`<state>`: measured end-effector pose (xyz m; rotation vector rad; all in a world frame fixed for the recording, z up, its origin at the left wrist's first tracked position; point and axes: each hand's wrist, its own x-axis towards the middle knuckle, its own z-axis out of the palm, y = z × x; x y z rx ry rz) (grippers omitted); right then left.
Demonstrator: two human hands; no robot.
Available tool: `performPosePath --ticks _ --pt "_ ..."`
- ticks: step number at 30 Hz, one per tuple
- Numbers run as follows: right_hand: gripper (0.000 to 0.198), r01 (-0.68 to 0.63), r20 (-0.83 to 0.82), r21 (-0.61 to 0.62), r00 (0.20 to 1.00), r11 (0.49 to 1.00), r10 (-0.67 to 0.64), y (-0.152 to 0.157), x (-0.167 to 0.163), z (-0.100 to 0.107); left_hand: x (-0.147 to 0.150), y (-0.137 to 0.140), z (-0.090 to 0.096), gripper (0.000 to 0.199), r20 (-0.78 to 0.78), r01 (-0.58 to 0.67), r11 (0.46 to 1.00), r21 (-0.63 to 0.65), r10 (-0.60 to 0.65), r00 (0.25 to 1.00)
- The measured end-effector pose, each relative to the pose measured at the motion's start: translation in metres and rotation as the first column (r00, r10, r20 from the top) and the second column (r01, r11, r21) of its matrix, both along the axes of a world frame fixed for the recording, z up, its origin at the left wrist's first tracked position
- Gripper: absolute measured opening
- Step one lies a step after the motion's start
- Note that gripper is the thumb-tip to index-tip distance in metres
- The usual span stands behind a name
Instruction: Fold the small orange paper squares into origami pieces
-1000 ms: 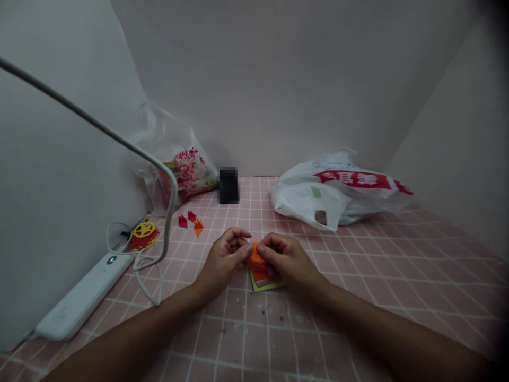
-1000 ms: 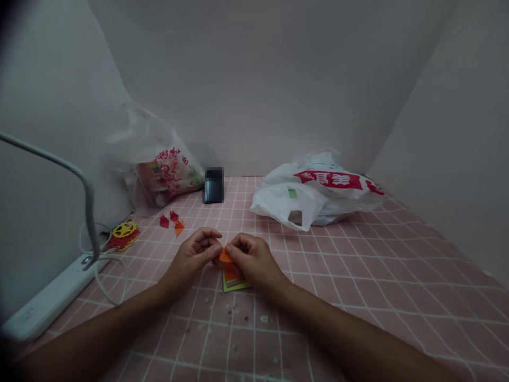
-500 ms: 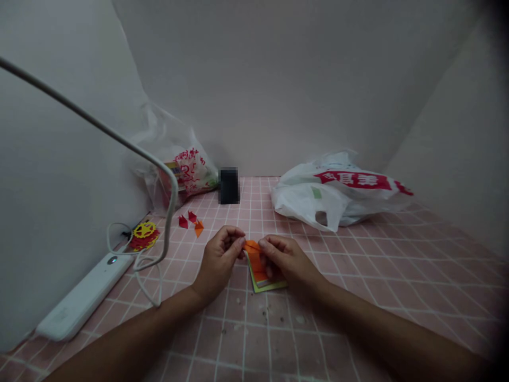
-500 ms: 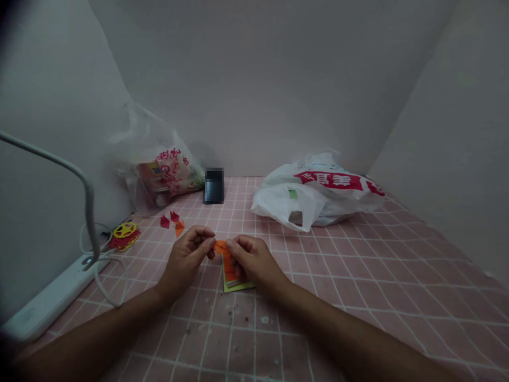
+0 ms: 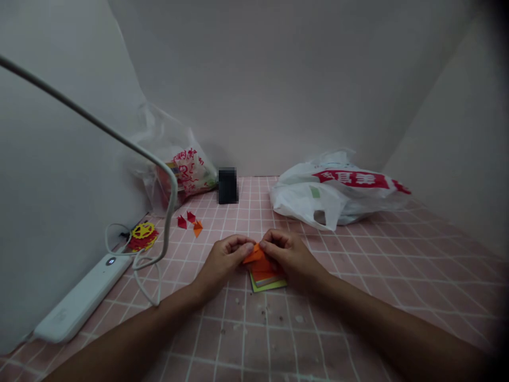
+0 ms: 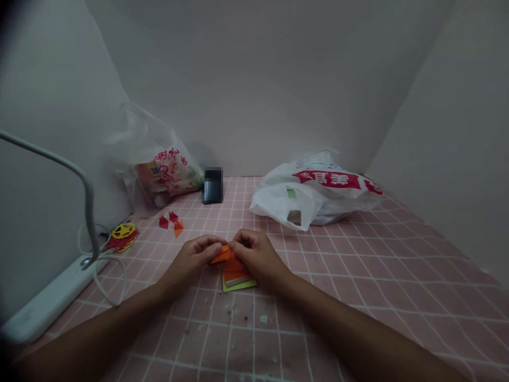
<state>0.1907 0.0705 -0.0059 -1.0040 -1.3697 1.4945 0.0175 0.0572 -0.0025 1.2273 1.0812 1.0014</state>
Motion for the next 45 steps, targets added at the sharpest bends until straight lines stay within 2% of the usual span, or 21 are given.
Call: performPosePath --ticks 5,9,13,20,30,33,40,45 --pt "0.029 -0.007 -0.019 -0.009 1.000 1.000 0.007 -0.0002 0.0010 -0.0027 0.0018 -0.0012 0.0003 0.025 -0.055 0.022 0.999 0.024 -0.020 0.998" --pt "0.034 -0.006 -0.082 -0.023 0.997 1.000 0.004 0.0007 0.0003 -0.0058 0.0022 -0.0036 0.0007 0.028 -0.056 -0.087 0.994 0.064 0.091 0.994" --pt "0.029 -0.078 -0.043 -0.055 0.996 0.995 0.076 -0.0030 -0.0032 -0.0039 0.0024 -0.0047 0.0000 0.030 0.015 -0.157 0.985 0.066 0.156 0.988" --pt "0.024 -0.091 -0.011 -0.046 0.996 0.995 0.090 -0.0059 -0.0055 -0.0015 0.0033 -0.0048 -0.0022 0.029 0.090 -0.117 0.993 0.002 0.117 0.989" --pt "0.016 -0.029 0.143 0.132 0.990 0.991 0.010 -0.0029 -0.0047 -0.0032 0.0009 -0.0010 -0.0088 0.026 0.067 -0.086 0.996 -0.020 0.087 0.994" --pt "0.015 -0.024 0.161 0.153 0.987 0.988 -0.001 -0.0037 -0.0055 -0.0036 0.0019 -0.0012 -0.0074 0.025 0.045 -0.080 0.996 -0.030 0.081 0.996" --pt "0.018 -0.101 0.074 0.106 0.993 0.989 0.093 -0.0063 -0.0049 -0.0003 0.0042 -0.0015 -0.0042 0.029 0.009 -0.040 0.999 -0.030 0.041 0.999" --pt "0.014 -0.066 -0.024 0.053 0.997 0.996 0.067 -0.0048 -0.0031 0.0003 0.0063 -0.0054 0.0003 0.026 -0.035 0.008 1.000 -0.029 -0.009 0.999"
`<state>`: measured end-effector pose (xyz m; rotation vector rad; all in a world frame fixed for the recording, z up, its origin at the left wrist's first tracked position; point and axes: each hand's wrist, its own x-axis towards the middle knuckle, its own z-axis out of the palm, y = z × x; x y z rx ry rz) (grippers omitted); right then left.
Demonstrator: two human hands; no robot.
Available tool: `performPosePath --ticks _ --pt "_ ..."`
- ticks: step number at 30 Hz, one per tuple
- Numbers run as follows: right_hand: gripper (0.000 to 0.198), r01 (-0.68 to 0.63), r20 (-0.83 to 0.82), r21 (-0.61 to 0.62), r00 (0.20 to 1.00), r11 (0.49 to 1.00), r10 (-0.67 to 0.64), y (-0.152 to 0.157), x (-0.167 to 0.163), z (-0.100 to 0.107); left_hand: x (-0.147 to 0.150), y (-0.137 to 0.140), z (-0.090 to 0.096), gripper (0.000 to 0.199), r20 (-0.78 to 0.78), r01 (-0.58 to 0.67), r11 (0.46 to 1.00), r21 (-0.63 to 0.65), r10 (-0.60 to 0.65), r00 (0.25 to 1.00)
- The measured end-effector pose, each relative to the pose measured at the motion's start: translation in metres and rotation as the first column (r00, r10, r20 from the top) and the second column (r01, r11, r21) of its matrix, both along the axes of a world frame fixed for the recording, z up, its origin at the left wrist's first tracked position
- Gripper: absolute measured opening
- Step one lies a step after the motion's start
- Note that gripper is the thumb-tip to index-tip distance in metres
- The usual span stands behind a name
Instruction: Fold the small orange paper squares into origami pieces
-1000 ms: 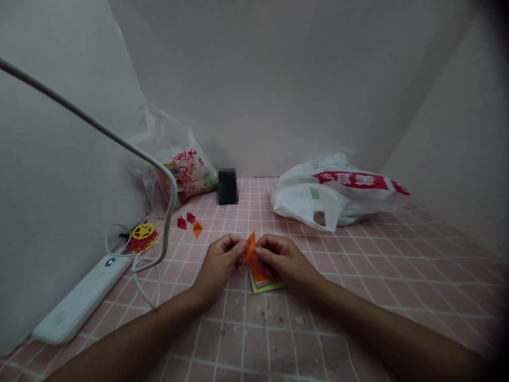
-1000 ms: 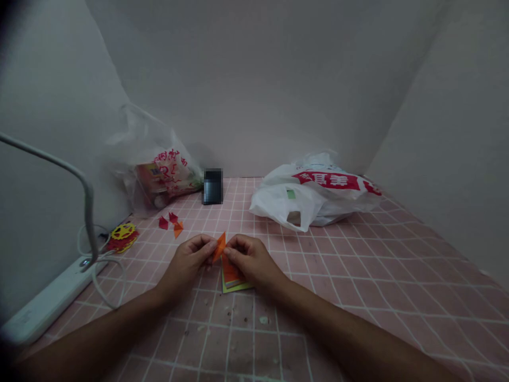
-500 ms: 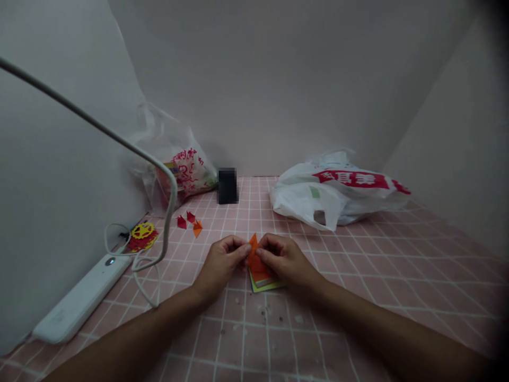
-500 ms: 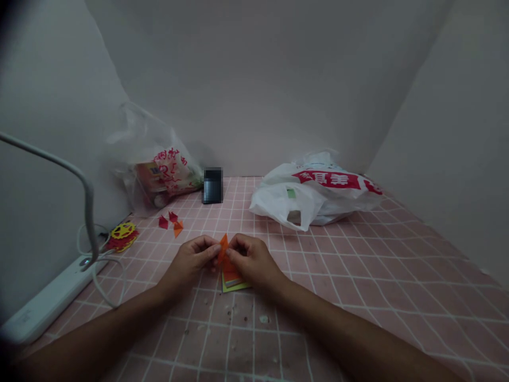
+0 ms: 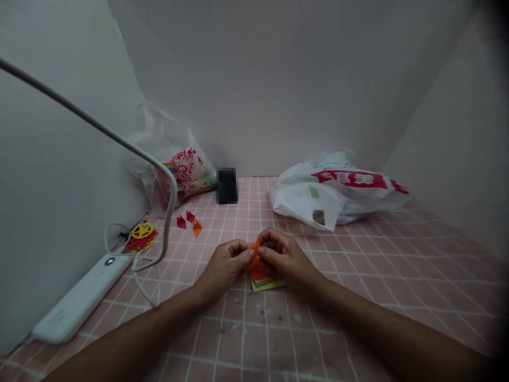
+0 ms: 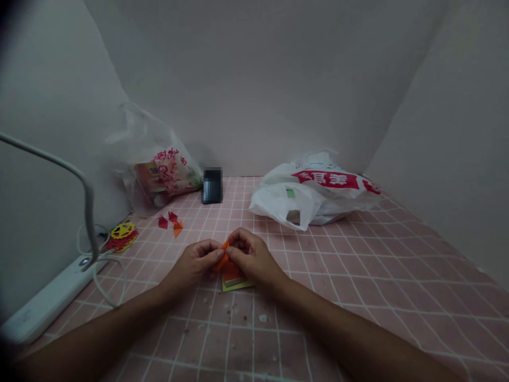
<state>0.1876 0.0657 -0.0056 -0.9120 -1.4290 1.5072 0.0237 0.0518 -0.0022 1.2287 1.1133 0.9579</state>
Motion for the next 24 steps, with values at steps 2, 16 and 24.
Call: performPosePath --ticks 2,16,24 --pt "0.014 -0.002 -0.018 -0.034 1.000 0.999 0.001 0.0005 -0.0001 -0.0001 0.0005 -0.0016 0.0015 0.026 -0.007 0.019 1.000 -0.018 -0.019 1.000" --pt "0.018 -0.006 -0.026 -0.090 1.000 0.996 0.004 0.0004 0.0000 -0.0053 0.0008 -0.0034 0.0016 0.022 0.003 0.063 0.998 0.006 -0.063 0.998" --pt "0.016 -0.036 -0.059 -0.050 0.998 0.998 0.033 0.0010 -0.0008 -0.0059 -0.0001 -0.0057 -0.0018 0.026 -0.021 0.026 0.999 0.048 -0.025 0.999"
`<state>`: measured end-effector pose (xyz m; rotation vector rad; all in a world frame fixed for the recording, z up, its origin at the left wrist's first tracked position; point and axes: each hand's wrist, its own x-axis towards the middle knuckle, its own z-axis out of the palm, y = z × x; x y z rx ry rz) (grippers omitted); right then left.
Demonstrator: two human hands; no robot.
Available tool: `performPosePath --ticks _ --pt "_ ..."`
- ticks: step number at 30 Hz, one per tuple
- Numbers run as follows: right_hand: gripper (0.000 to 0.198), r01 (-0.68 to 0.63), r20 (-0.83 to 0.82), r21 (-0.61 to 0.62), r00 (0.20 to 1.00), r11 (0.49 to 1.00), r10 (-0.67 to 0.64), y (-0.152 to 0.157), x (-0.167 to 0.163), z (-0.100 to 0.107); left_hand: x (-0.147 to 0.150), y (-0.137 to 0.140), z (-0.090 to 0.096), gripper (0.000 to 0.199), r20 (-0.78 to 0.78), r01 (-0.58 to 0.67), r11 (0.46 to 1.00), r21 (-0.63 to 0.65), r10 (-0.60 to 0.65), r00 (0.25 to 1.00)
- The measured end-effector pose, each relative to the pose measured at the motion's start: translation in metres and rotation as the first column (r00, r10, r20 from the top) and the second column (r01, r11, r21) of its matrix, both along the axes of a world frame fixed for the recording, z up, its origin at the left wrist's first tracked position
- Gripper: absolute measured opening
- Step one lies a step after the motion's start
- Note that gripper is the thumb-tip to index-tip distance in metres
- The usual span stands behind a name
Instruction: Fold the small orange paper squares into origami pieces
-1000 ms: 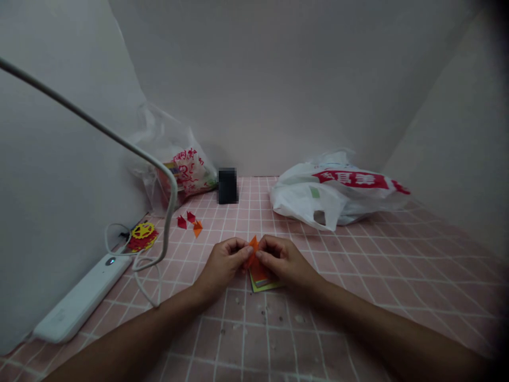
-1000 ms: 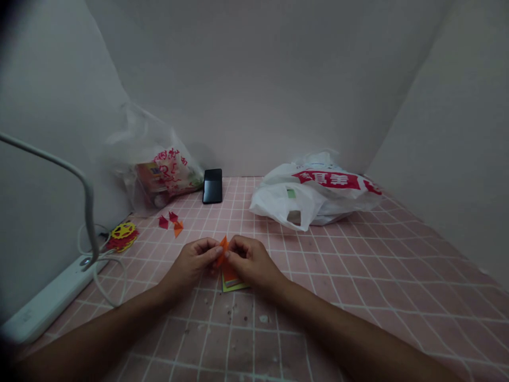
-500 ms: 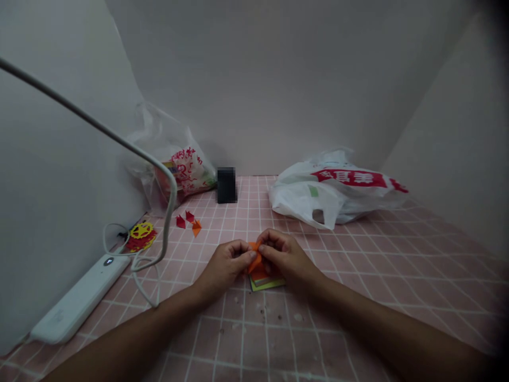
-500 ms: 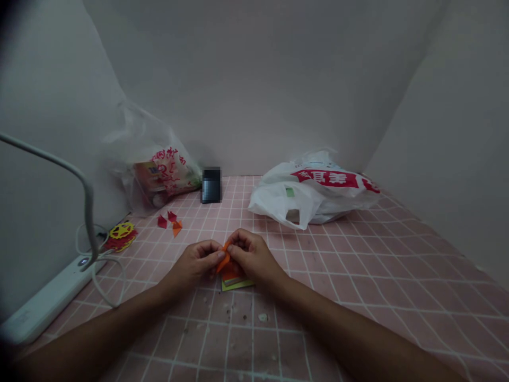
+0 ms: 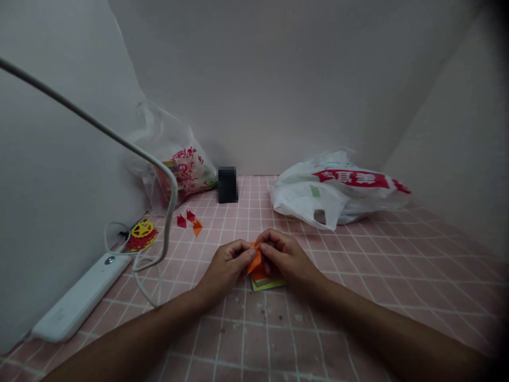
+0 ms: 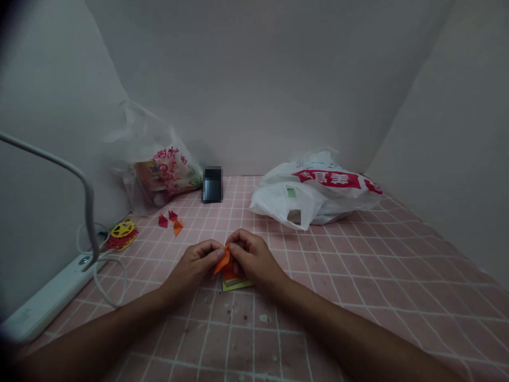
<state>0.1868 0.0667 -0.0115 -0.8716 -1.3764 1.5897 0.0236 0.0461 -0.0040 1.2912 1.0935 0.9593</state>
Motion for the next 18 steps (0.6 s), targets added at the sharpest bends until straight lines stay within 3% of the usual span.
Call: performPosePath --ticks 18 --pt "0.015 -0.029 0.019 0.005 0.999 1.000 0.029 -0.0013 -0.0002 0.0036 -0.0021 -0.0001 0.0039 0.026 -0.104 0.035 0.994 0.100 -0.024 0.994"
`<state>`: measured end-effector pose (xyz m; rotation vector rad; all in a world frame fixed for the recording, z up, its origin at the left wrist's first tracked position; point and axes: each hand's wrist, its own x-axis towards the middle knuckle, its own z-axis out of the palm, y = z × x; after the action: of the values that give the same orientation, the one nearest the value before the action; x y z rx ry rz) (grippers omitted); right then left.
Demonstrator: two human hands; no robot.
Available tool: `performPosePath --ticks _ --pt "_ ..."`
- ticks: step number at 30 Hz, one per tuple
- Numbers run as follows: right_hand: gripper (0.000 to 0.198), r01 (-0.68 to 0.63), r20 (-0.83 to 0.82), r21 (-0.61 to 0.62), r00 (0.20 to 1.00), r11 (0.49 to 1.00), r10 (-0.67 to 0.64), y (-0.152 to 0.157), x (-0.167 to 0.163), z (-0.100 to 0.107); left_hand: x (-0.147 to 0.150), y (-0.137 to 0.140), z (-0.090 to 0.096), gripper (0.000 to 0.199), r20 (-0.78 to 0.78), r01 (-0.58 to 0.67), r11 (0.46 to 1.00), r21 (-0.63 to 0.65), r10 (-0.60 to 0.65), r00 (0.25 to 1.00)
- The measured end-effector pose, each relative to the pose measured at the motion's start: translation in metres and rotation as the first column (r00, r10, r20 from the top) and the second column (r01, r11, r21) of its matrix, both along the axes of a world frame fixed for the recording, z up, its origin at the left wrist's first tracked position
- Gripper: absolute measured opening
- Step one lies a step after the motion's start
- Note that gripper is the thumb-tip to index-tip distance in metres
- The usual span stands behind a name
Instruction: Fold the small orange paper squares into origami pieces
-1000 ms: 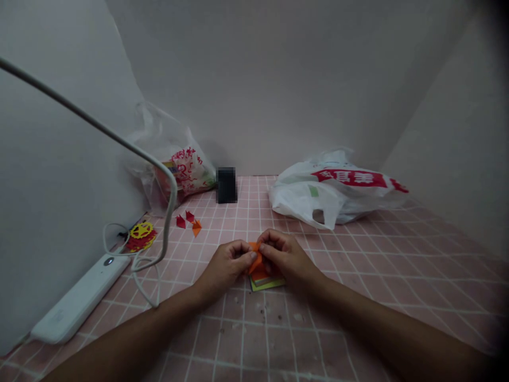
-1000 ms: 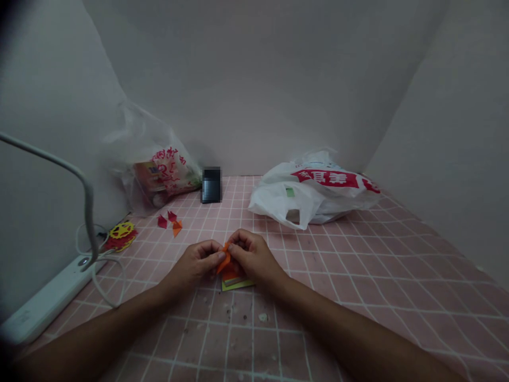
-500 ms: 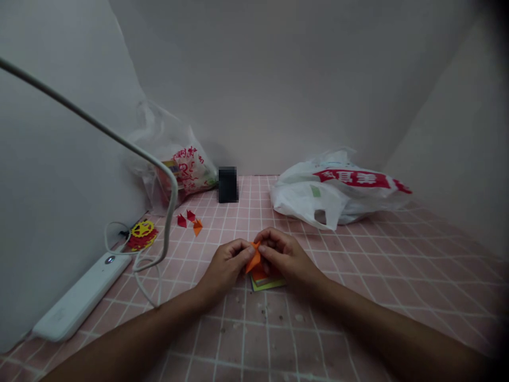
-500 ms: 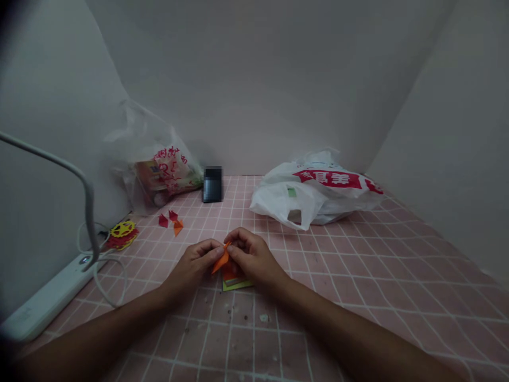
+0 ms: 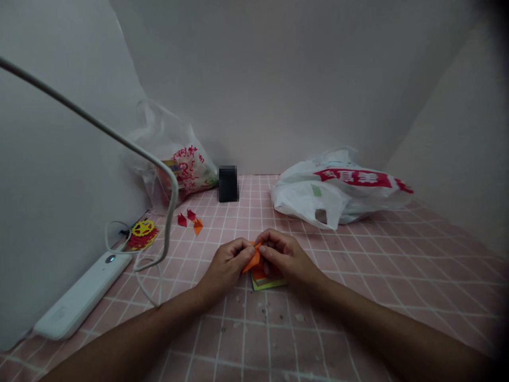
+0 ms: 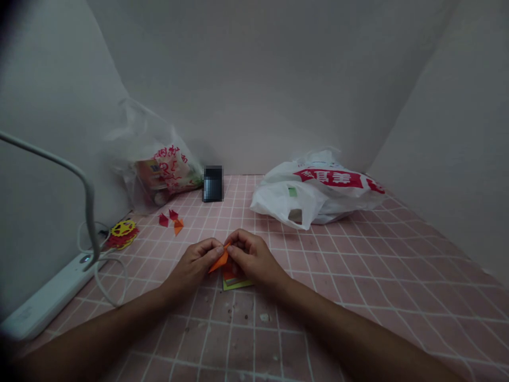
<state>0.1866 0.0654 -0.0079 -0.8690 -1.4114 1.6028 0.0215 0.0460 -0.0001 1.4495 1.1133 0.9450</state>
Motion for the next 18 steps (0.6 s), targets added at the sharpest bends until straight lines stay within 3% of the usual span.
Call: performPosePath --ticks 9,18 --pt "0.018 0.010 0.021 -0.035 1.000 0.999 -0.009 -0.0011 -0.0004 0.0014 -0.0011 0.0025 0.0018 0.022 -0.155 0.015 0.984 0.176 0.013 0.988" --pt "0.025 0.032 0.109 0.026 0.993 0.999 -0.035 -0.0026 0.0012 0.0029 -0.0025 0.0022 0.0011 0.023 -0.183 0.046 0.981 0.189 -0.010 0.983"
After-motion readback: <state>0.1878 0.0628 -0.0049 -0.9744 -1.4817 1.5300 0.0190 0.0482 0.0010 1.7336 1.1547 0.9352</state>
